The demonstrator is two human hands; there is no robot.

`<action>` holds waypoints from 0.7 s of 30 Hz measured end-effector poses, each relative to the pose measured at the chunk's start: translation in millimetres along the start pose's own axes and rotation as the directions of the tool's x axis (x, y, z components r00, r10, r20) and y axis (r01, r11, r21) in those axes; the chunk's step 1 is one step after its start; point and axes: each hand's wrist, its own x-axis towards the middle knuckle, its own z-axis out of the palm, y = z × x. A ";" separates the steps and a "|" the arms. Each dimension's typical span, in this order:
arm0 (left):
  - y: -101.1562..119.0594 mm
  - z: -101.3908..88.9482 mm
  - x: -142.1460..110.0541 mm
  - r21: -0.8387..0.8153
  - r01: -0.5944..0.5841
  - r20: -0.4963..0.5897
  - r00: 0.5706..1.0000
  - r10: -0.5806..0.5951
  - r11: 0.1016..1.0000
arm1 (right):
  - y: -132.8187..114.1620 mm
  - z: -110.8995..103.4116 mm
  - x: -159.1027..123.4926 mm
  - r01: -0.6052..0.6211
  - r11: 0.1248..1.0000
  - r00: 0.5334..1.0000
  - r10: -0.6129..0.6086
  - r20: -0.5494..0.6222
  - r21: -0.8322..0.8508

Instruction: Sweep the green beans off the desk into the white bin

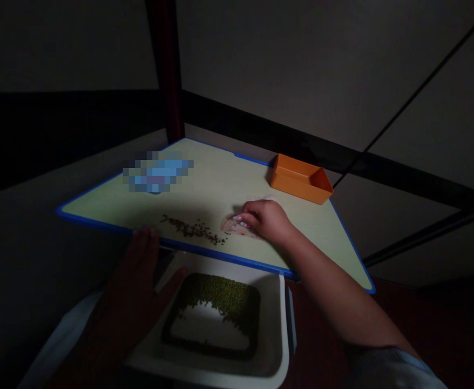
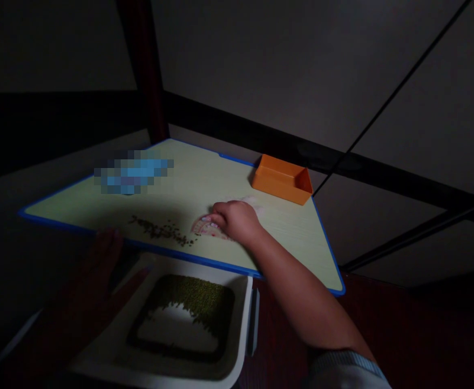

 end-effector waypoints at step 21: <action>5.2 -6.6 2.9 0.005 -0.001 0.036 0.999 0.001 1.000 | 0.5 -22.3 -12.9 0.034 0.987 0.975 -0.068 0.212 0.158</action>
